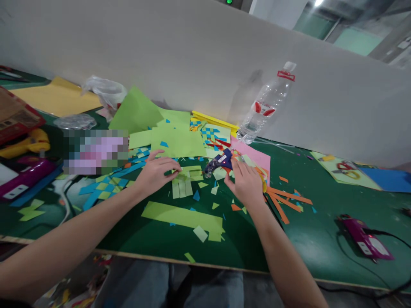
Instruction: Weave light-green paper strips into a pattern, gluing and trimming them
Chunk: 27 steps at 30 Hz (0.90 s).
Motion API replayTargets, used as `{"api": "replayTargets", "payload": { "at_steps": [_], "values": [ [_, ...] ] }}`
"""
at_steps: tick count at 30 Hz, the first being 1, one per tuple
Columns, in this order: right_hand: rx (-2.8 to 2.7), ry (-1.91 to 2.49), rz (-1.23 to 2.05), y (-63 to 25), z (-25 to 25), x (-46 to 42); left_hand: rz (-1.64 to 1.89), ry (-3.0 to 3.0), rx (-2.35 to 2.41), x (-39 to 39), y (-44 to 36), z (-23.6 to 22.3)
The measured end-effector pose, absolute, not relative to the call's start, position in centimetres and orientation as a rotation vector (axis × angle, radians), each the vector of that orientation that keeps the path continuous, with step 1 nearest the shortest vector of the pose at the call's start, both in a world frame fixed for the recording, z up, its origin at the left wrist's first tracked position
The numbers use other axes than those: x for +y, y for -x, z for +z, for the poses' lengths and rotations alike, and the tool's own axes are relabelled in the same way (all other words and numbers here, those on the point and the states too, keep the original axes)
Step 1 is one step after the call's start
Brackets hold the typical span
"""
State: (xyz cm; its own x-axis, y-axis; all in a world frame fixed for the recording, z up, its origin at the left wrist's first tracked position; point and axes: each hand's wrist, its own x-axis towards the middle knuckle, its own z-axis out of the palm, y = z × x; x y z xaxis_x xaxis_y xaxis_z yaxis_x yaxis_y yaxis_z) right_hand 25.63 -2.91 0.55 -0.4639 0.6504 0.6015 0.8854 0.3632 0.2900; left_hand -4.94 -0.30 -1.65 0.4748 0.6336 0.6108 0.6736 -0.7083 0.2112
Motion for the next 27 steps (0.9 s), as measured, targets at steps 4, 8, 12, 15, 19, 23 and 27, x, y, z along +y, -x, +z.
{"api": "replayTargets", "payload": {
  "at_steps": [4,8,12,15,19,23,27],
  "values": [
    [-2.116,1.418,-0.825,-27.1,0.8,-2.3,-1.07,2.663,-1.186,-0.3,5.0,-1.7],
    [-1.969,1.559,-0.786,-29.1,1.1,-1.5,-1.075,2.687,-1.142,-0.4,4.7,-1.5],
    [-1.799,1.718,-0.778,-31.1,1.4,-1.1,-1.083,2.741,-1.005,-0.6,4.4,-1.4],
    [-1.681,1.832,-0.751,-32.7,1.4,-0.7,-1.083,2.761,-0.966,-0.6,4.3,-1.4],
    [-1.552,1.948,-0.698,-35.0,1.0,-0.2,-1.056,2.76,-1.032,-0.5,4.4,-1.5],
    [-1.348,2.099,-0.594,-36.8,0.7,-0.1,-1.016,2.747,-1.109,-0.4,4.4,-1.6],
    [-1.149,2.261,-0.412,-38.3,0.7,-0.3,-0.984,2.738,-1.136,-0.4,4.4,-1.8]
  ]
}}
